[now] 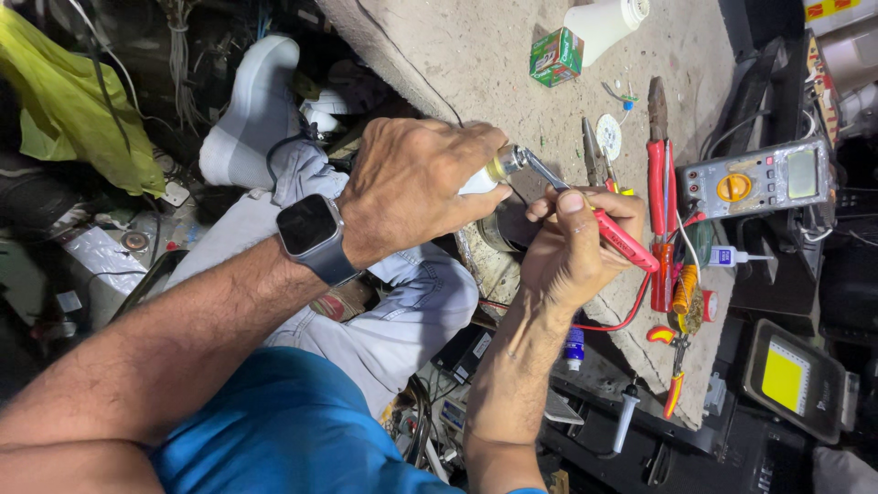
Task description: The person disassembles a light bulb base, uses a screwdriver and pliers to adjust internal components, and connects wires to test the bulb. The bulb lights up during testing, indicating successful repair.
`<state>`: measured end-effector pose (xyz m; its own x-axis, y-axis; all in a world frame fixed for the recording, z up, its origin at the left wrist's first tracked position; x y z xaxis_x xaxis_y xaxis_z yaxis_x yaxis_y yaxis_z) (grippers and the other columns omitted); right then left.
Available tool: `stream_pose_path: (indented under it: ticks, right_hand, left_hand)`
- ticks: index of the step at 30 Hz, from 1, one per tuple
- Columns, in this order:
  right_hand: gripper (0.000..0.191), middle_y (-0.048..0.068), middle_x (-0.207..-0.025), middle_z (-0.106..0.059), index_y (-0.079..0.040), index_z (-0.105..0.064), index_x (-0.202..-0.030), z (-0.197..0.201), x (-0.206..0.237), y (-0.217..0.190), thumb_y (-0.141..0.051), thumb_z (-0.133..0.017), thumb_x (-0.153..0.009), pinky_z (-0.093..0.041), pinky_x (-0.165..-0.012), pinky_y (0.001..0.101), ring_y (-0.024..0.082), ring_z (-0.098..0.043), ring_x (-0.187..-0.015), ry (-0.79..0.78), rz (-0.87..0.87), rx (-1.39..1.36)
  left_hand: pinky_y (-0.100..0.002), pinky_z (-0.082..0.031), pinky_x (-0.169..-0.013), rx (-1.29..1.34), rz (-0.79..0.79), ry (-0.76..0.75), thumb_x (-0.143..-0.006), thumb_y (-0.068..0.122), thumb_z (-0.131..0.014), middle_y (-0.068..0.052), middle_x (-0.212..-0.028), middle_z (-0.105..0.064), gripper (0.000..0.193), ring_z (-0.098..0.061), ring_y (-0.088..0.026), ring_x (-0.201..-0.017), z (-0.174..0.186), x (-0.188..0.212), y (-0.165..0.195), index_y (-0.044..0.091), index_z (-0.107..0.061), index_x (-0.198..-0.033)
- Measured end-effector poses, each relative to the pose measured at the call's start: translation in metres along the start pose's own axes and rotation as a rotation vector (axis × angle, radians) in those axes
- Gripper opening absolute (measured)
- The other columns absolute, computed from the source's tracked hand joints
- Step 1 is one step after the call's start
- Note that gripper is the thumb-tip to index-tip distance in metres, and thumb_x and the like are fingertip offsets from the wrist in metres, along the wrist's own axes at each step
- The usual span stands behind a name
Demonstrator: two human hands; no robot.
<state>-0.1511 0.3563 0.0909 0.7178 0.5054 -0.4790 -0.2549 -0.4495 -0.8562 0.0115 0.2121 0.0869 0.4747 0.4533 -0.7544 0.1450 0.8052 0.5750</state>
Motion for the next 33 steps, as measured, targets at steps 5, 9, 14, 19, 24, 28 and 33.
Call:
stream_pose_path:
  ticks: [5, 9, 14, 19, 24, 28, 33]
  right_hand:
    - [0.023, 0.017, -0.087, -0.064, 0.000, -0.054, -0.102, 0.003, 0.001, 0.001, 0.001, -0.074, -0.092, -0.057, -0.065, 0.0392, 0.026, -0.067, -0.077, 0.019, -0.012, 0.000]
    - [0.023, 0.016, -0.088, -0.063, 0.000, -0.054, -0.103, 0.004, 0.003, 0.001, 0.000, -0.075, -0.093, -0.058, -0.064, 0.0390, 0.026, -0.067, -0.075, -0.017, 0.013, 0.021]
    - [0.031, 0.019, -0.088, -0.066, -0.002, -0.055, -0.109, 0.015, 0.002, 0.002, -0.009, -0.080, -0.093, -0.059, -0.069, 0.0389, 0.026, -0.067, -0.072, 0.058, -0.031, -0.068]
    - [0.043, 0.018, -0.107, -0.069, -0.004, -0.056, -0.118, 0.015, 0.008, -0.034, -0.023, -0.087, -0.094, -0.058, -0.069, 0.0357, 0.026, -0.070, -0.081, 0.069, 0.204, 0.092]
    - [0.030, 0.019, -0.110, -0.070, -0.001, -0.065, -0.112, -0.021, 0.050, -0.069, -0.018, -0.084, -0.097, -0.067, -0.075, 0.0358, 0.027, -0.075, -0.087, -0.080, 0.580, 0.560]
    - [0.022, 0.021, -0.104, -0.073, 0.004, -0.068, -0.107, -0.042, 0.070, -0.072, -0.008, -0.082, -0.095, -0.066, -0.084, 0.0360, 0.030, -0.076, -0.097, -0.143, 0.695, 0.842]
    - [0.022, 0.021, -0.104, -0.073, 0.003, -0.069, -0.108, -0.046, 0.065, -0.070, -0.007, -0.084, -0.095, -0.065, -0.087, 0.0350, 0.029, -0.075, -0.101, -0.161, 0.670, 0.873]
  left_hand:
    - [-0.041, -0.055, -0.063, 0.032, 0.000, -0.001, -0.086, 0.032, -0.085, -0.011, -0.086, -0.074, 0.042, -0.073, -0.028, -0.075, 0.001, 0.001, -0.001, 0.004, -0.069, -0.112]
    - [-0.041, -0.055, -0.063, 0.049, -0.006, -0.008, -0.086, 0.033, -0.085, -0.010, -0.087, -0.074, 0.043, -0.073, -0.028, -0.074, 0.001, 0.002, -0.001, 0.003, -0.068, -0.113]
    - [-0.040, -0.056, -0.067, 0.155, 0.063, -0.007, -0.088, 0.037, -0.083, -0.012, -0.091, -0.075, 0.045, -0.073, -0.030, -0.078, 0.006, 0.002, -0.008, 0.005, -0.069, -0.117]
    - [-0.043, -0.056, -0.089, 0.257, 0.036, -0.009, -0.100, 0.037, -0.074, -0.017, -0.118, -0.073, 0.043, -0.071, -0.034, -0.105, 0.015, 0.010, 0.003, 0.002, -0.066, -0.125]
    - [-0.047, -0.052, -0.088, 0.302, 0.099, -0.069, -0.099, 0.037, -0.069, -0.017, -0.119, -0.074, 0.044, -0.071, -0.034, -0.106, 0.007, 0.014, 0.001, 0.001, -0.067, -0.123]
    - [-0.045, -0.054, -0.092, 0.352, 0.085, -0.042, -0.102, 0.038, -0.069, -0.019, -0.121, -0.072, 0.045, -0.070, -0.036, -0.108, 0.006, 0.011, -0.005, 0.000, -0.065, -0.126]
    - [-0.044, -0.055, -0.089, 0.355, 0.117, -0.051, -0.098, 0.037, -0.072, -0.018, -0.114, -0.074, 0.043, -0.071, -0.036, -0.104, 0.001, 0.012, -0.010, 0.001, -0.067, -0.122]
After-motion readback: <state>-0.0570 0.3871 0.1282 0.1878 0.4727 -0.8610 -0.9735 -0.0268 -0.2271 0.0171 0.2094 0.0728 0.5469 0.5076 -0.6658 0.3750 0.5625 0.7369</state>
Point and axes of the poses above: each hand's wrist, its own x-axis away from the middle knuckle, its own z-axis out of the back of the hand, y = z × x, the point moved 9 cm from there along -x, towards the middle knuckle
